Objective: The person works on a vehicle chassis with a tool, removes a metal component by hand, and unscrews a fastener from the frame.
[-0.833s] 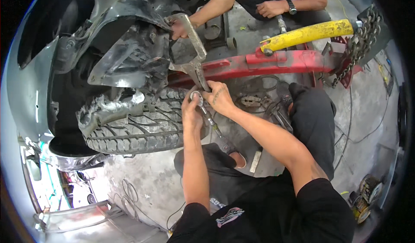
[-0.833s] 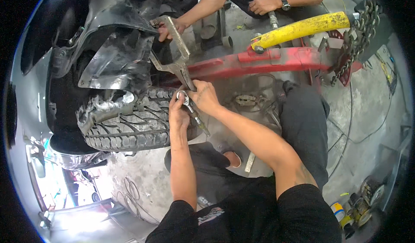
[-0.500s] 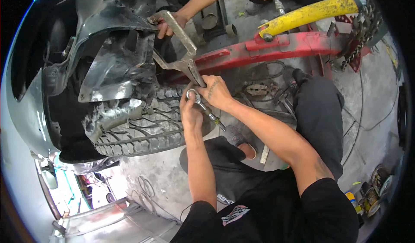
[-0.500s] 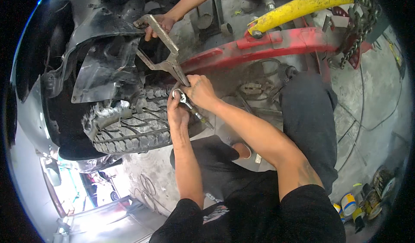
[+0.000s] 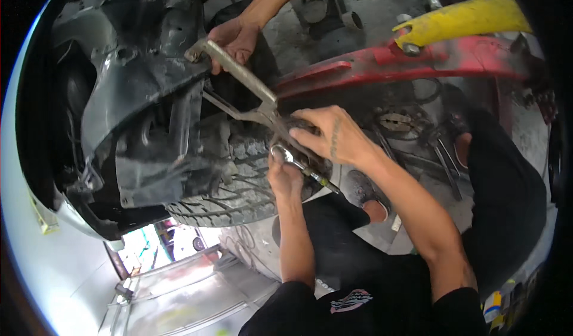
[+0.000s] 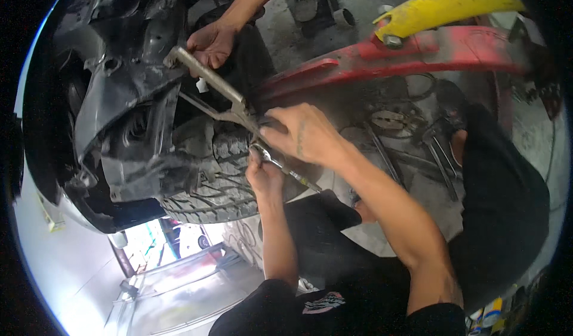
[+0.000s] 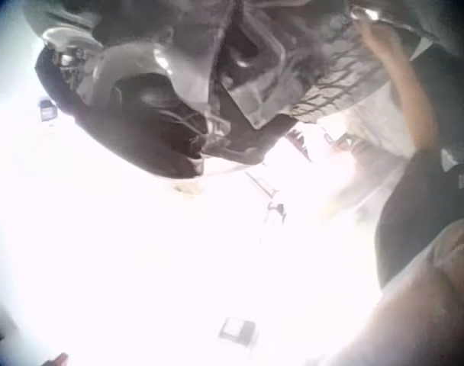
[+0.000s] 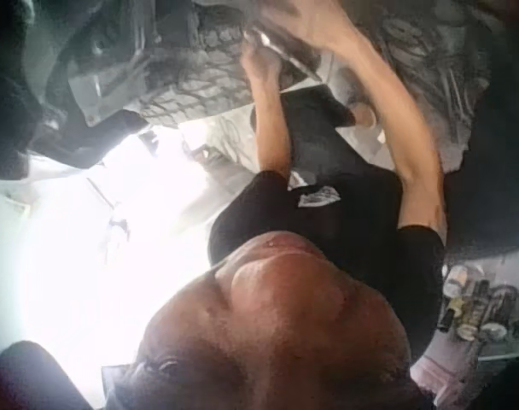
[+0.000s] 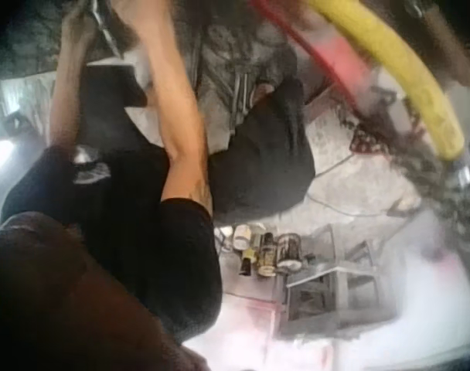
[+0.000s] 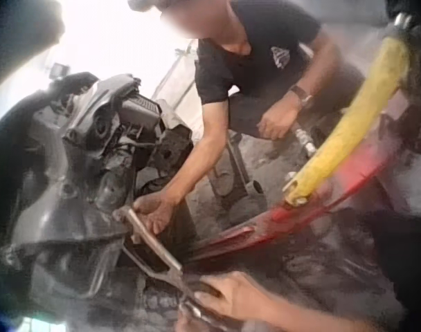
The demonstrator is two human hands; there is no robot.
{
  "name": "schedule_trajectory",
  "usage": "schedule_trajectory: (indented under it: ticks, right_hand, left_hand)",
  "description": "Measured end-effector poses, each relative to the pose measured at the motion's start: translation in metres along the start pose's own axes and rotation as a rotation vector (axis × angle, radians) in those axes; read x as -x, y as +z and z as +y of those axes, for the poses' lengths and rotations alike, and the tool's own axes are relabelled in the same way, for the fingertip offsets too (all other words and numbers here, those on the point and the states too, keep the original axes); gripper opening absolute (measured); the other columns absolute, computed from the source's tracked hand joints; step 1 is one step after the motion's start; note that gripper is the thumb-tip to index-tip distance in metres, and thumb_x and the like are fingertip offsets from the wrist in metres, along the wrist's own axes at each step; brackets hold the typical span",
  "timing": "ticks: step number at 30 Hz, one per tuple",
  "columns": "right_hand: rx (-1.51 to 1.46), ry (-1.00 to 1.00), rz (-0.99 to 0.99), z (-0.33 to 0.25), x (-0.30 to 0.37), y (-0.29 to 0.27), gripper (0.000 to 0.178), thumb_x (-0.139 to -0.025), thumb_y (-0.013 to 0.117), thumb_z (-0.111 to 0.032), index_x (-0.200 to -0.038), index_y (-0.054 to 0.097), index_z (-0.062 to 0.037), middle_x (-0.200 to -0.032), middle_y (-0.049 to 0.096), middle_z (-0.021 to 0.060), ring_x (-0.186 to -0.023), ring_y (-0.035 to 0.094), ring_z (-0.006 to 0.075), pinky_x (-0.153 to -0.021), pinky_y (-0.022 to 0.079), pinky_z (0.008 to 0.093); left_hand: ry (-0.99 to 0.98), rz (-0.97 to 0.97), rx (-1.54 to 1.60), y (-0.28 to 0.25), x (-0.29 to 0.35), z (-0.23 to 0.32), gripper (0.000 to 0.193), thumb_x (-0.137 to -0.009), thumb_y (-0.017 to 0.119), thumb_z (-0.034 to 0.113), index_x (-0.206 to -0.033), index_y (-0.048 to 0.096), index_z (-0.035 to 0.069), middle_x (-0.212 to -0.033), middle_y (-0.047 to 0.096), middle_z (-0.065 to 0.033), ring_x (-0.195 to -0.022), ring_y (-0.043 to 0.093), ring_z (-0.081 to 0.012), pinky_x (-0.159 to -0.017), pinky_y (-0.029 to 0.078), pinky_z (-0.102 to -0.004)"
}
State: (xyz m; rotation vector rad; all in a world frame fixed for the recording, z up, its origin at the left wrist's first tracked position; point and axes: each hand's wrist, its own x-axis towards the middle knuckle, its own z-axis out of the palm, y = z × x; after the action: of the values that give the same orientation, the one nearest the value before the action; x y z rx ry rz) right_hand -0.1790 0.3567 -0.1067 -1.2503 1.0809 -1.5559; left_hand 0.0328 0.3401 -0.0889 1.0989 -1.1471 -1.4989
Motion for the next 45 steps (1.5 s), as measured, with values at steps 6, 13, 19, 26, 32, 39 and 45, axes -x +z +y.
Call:
schedule_trajectory:
  ticks: [6, 13, 19, 26, 32, 39, 45]
  right_hand:
    - [-0.002, -0.032, -0.07, 0.016, 0.022, 0.026, 0.055, -0.087, 0.07, -0.019, -0.136, 0.054, -0.0007, -0.089, 0.065, 0.0194, -0.078, 0.067, 0.0382, -0.064, 0.054, 0.0444]
    - [-0.019, -0.131, -0.043, 0.036, 0.036, 0.028, 0.059, -0.084, 0.075, -0.018, -0.137, 0.054, -0.0014, -0.097, 0.066, 0.0163, -0.078, 0.069, 0.0326, -0.062, 0.058, 0.0408]
    - [-0.097, -0.117, -0.056, 0.038, 0.035, 0.026, 0.056, -0.087, 0.073, -0.021, -0.136, 0.053, -0.0014, -0.093, 0.066, 0.0162, -0.075, 0.07, 0.0323, -0.06, 0.059, 0.0408]
    - [-0.087, -0.131, -0.061, 0.039, 0.035, 0.025, 0.055, -0.091, 0.071, -0.022, -0.138, 0.05, -0.0037, -0.09, 0.068, 0.0156, -0.073, 0.07, 0.0331, -0.058, 0.058, 0.0418]
    - [-0.102, -0.095, -0.082, 0.038, 0.036, 0.025, 0.062, -0.082, 0.077, -0.018, -0.139, 0.055, -0.0031, -0.088, 0.066, 0.0162, -0.075, 0.069, 0.0327, -0.061, 0.057, 0.0413]
    - [-0.032, -0.1, -0.061, 0.024, 0.029, 0.028, 0.052, -0.084, 0.072, -0.009, -0.133, 0.058, 0.0062, -0.11, 0.068, 0.0282, -0.092, 0.072, 0.038, -0.076, 0.058, 0.039]
    - [0.123, 0.072, -0.038, 0.002, 0.035, 0.039, 0.053, -0.086, 0.067, -0.015, -0.135, 0.055, 0.0013, -0.101, 0.069, 0.0257, -0.09, 0.069, 0.0402, -0.078, 0.055, 0.0423]
  left_hand:
    - [-0.066, 0.013, -0.04, -0.008, -0.009, -0.02, 0.075, -0.086, 0.072, 0.044, -0.141, 0.048, 0.0, -0.136, 0.056, -0.0178, -0.12, 0.059, -0.0292, -0.102, 0.049, -0.0373]
    - [-0.207, 0.093, -0.103, -0.007, -0.009, -0.036, 0.07, -0.086, 0.067, 0.043, -0.135, 0.05, -0.003, -0.11, 0.062, -0.0139, -0.088, 0.058, -0.0232, -0.075, 0.051, -0.0342]
    - [-0.177, -0.088, -0.001, -0.027, -0.01, -0.047, 0.064, -0.091, 0.059, 0.051, -0.126, 0.053, -0.002, -0.088, 0.061, -0.0094, -0.082, 0.058, -0.0227, -0.071, 0.047, -0.0349]
    - [-0.146, -0.124, -0.04, -0.04, -0.01, -0.056, 0.063, -0.092, 0.059, 0.053, -0.123, 0.053, -0.001, -0.086, 0.06, -0.009, -0.08, 0.057, -0.0219, -0.071, 0.046, -0.0366]
    - [-0.23, 0.094, -0.079, -0.026, -0.009, -0.049, 0.057, -0.089, 0.067, 0.043, -0.124, 0.054, 0.0, -0.093, 0.063, -0.0102, -0.083, 0.058, -0.0217, -0.074, 0.049, -0.0328]
    - [-0.167, 0.104, 0.07, -0.007, -0.009, -0.042, 0.037, -0.093, 0.06, 0.012, -0.128, 0.055, 0.002, -0.111, 0.064, -0.0105, -0.095, 0.065, -0.0207, -0.083, 0.056, -0.0344]
    - [-0.113, 0.127, 0.205, 0.006, 0.001, -0.066, 0.026, -0.097, 0.049, 0.003, -0.122, 0.057, 0.003, -0.108, 0.064, -0.009, -0.097, 0.064, -0.0189, -0.086, 0.053, -0.033]
